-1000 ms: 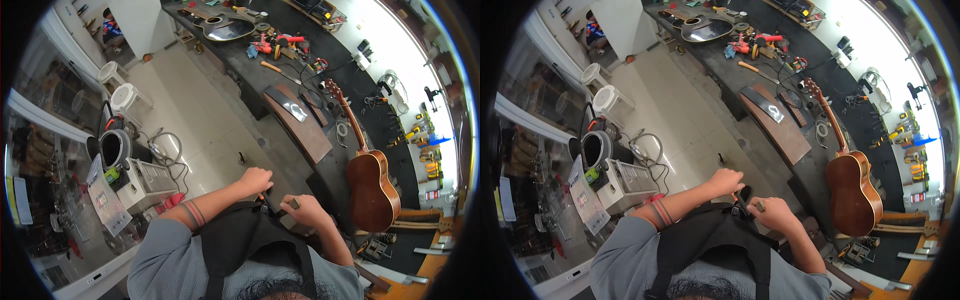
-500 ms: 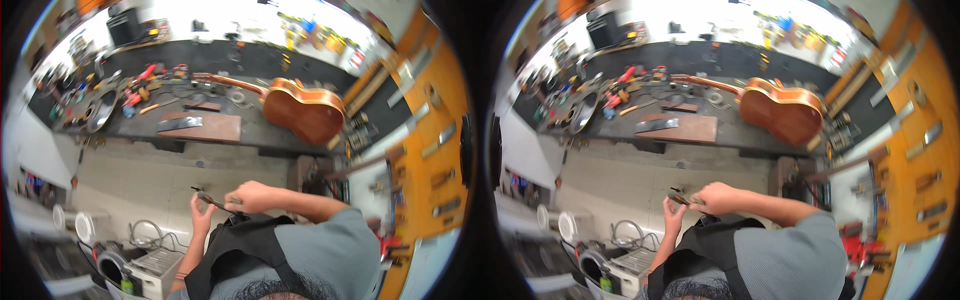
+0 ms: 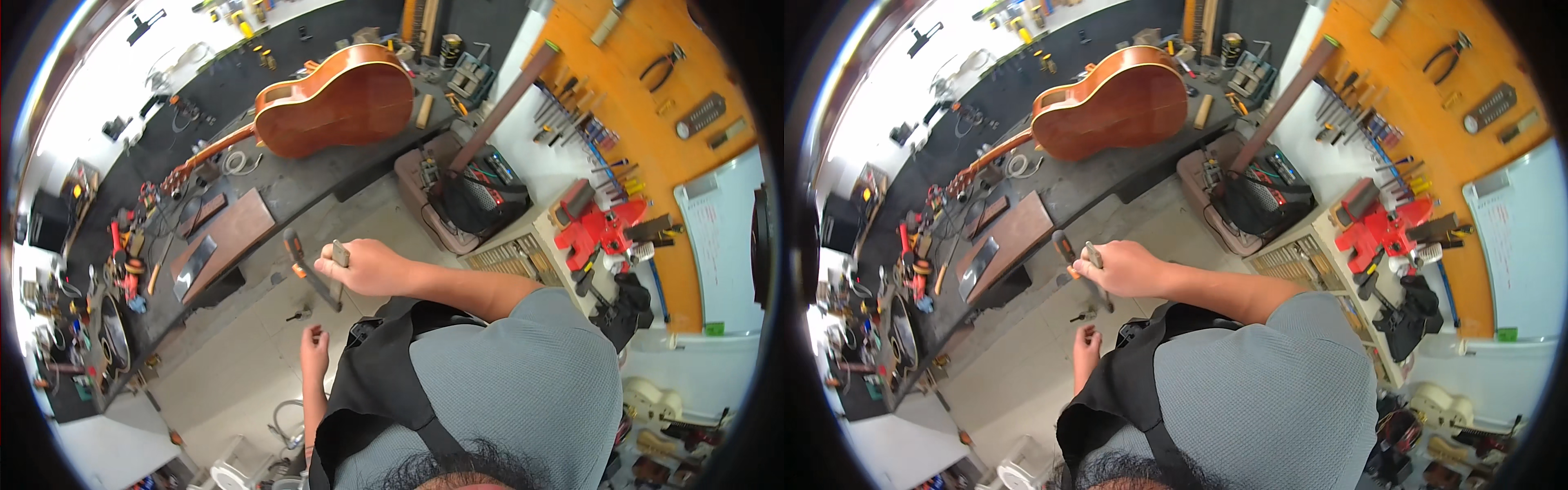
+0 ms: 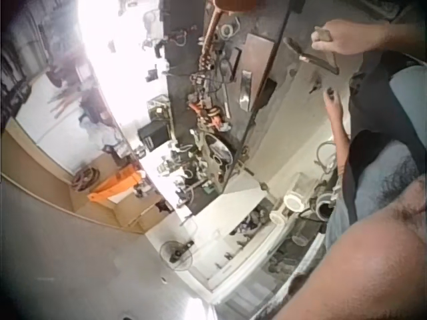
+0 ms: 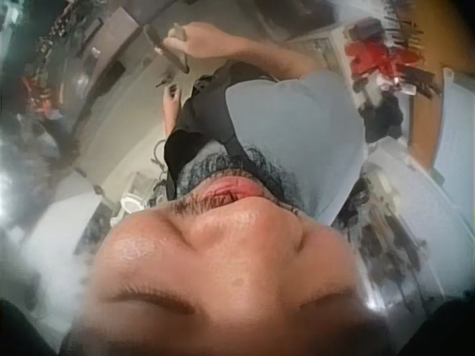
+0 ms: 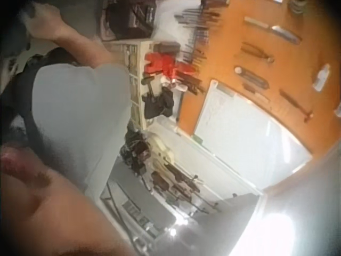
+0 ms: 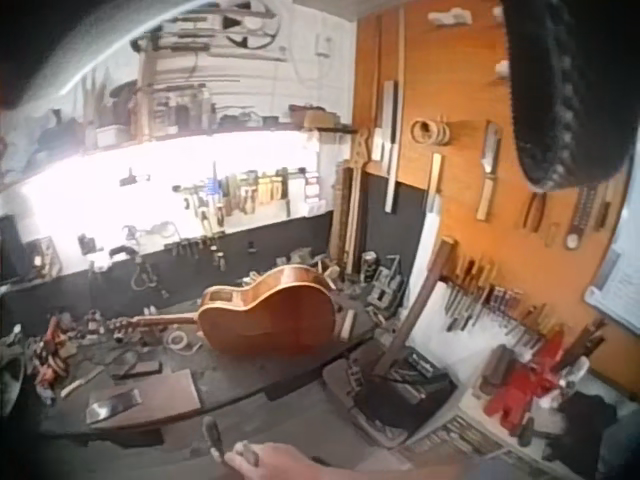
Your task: The person sands a black rectangular piece of material and fits it against the body of an acoustic guitar. They then use a digital caliper to measure the thickness of the guitar body near the soundhole.
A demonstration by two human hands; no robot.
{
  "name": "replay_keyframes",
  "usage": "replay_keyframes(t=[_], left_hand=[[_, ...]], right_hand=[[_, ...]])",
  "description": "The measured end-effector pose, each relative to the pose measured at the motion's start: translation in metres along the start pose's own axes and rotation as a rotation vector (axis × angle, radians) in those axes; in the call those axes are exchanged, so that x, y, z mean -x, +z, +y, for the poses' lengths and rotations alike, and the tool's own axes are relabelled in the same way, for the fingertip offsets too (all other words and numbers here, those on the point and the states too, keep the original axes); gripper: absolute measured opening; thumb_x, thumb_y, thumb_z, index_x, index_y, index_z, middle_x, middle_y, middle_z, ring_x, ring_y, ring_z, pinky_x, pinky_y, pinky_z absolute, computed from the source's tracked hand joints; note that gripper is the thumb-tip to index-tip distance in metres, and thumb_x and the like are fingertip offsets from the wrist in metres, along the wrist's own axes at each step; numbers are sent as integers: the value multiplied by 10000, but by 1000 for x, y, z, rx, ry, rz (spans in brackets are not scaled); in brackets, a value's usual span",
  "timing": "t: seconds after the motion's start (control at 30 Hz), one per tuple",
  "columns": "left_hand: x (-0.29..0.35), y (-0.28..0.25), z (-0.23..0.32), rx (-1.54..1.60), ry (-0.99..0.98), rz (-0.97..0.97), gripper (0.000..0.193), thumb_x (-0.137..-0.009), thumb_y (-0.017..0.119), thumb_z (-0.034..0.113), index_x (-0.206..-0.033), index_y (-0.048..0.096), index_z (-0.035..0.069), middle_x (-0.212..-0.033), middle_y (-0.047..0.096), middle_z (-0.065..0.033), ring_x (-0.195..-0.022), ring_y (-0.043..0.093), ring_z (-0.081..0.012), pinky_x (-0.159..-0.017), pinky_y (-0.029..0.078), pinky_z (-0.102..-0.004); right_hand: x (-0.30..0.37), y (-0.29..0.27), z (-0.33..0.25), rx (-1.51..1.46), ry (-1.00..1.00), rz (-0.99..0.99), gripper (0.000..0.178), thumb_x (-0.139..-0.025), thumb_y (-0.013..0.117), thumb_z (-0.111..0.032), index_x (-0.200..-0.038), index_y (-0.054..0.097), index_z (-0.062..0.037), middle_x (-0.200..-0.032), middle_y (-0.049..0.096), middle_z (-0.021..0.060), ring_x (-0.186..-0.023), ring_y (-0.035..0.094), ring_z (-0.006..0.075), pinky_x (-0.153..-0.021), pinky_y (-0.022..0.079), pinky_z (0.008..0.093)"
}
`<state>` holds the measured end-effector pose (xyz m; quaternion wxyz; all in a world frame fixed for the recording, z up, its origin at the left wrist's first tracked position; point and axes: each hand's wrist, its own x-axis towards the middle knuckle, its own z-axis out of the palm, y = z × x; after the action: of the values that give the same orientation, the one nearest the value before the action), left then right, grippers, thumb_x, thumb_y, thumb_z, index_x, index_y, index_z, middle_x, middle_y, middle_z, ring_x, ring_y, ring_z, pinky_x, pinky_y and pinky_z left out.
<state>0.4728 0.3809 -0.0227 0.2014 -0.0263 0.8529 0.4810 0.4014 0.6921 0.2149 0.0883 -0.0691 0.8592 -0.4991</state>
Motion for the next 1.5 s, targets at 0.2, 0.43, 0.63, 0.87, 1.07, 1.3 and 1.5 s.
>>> replay_keyframes(t=[0.2, 0.43, 0.63, 0.87, 1.07, 1.3, 1.5], left_hand=[[-26, 31, -47, -507, -277, -397, 460, -1072, 678, 193, -1478, 584, -2, -1359, 709, -171, -1182, 689, -262, -1008, 543, -367], [-78, 58, -33, -544, -396, -482, 450, -1073, 675, 206, -1472, 596, 14, -1328, 725, -164, -1139, 697, -254, -967, 550, -375], [-127, 84, 30, -447, -396, -392, 441, -1074, 673, 218, -1466, 606, 27, -1301, 739, -157, -1102, 704, -247, -932, 556, -381], [-202, 118, 123, 16, -286, -209, 454, -1078, 672, 228, -1490, 609, 49, -1308, 747, -159, -1076, 712, -237, -887, 560, -371], [-183, 119, 159, -111, -392, -157, 434, -1055, 708, 248, -1433, 665, 38, -1296, 755, -193, -1142, 721, -280, -961, 572, -397], [-122, 107, 113, -376, -658, -177, 457, -997, 765, 262, -1392, 705, 39, -1282, 761, -224, -1155, 733, -328, -997, 573, -417], [-120, 119, 88, -431, -669, -213, 462, -986, 772, 258, -1388, 707, 39, -1281, 762, -227, -1153, 736, -330, -995, 574, -416]], right_hand=[[19, -96, 68, 195, 158, 389, 510, -1081, 572, -529, -1172, 787, -76, -837, 762, 213, -858, 746, 444, -769, 554, 555], [29, -276, 138, 217, 369, 679, 512, -1079, 562, -550, -975, 725, -75, -840, 747, 176, -871, 721, 447, -769, 527, 534], [-4, -420, 181, 150, 279, 714, 440, -1096, 602, -443, -1024, 697, -20, -846, 712, 129, -851, 702, 329, -807, 518, 420], [-104, -545, 279, 185, 76, 647, 394, -1122, 604, -401, -1064, 681, -19, -895, 708, 90, -835, 673, 257, -817, 525, 386], [-178, -589, 329, 27, 68, 546, 361, -1132, 588, -391, -1043, 675, -52, -863, 648, 25, -662, 583, 145, -640, 477, 333], [-207, -614, 325, -82, -5, 541, 390, -1144, 588, -364, -906, 609, -56, -693, 533, -23, -532, 530, 76, -524, 423, 277], [-233, -620, 340, -34, 46, 469, 345, -1126, 613, -363, -1046, 685, -35, -918, 639, 22, -557, 558, 119, -548, 471, 313]])
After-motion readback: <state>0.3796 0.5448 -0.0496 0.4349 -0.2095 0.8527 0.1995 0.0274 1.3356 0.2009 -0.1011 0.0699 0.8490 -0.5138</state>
